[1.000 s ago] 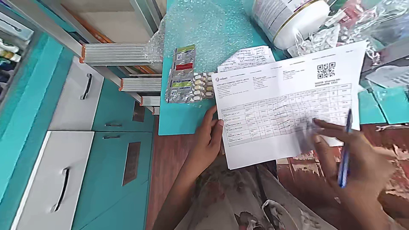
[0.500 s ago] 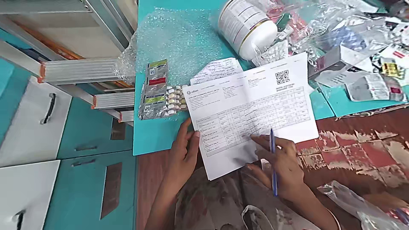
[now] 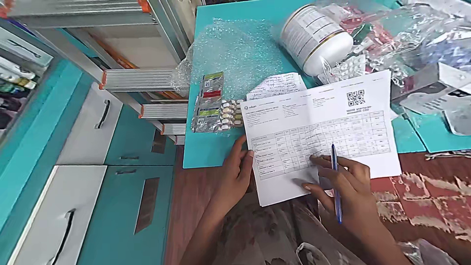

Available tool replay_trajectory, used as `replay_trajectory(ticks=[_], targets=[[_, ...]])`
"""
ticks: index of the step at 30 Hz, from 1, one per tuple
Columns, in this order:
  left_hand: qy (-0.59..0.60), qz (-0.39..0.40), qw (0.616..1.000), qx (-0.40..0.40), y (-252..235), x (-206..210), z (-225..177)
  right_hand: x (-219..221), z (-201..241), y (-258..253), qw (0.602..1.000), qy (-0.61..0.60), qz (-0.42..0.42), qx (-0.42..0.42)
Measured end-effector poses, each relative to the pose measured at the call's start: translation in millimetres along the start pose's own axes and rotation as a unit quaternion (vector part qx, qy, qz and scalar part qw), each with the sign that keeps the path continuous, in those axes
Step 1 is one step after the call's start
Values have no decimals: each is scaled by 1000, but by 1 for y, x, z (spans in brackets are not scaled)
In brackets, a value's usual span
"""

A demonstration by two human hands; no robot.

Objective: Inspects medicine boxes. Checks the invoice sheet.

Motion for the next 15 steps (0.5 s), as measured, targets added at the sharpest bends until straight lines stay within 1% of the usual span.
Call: replay_trajectory(ticks=[15], targets=[[-1,6,1000,-13,0,-1,0,4,2,2,1000,3,-13,-3]])
Point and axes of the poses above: each hand's wrist, its own y-axis away from the middle knuckle, its own x-axis out of the palm, z = x × y, the point moved 3 cm from there along -y, towards the middle knuckle, and after that the axes turned 11 degrees about x, right-handed, at the moved point
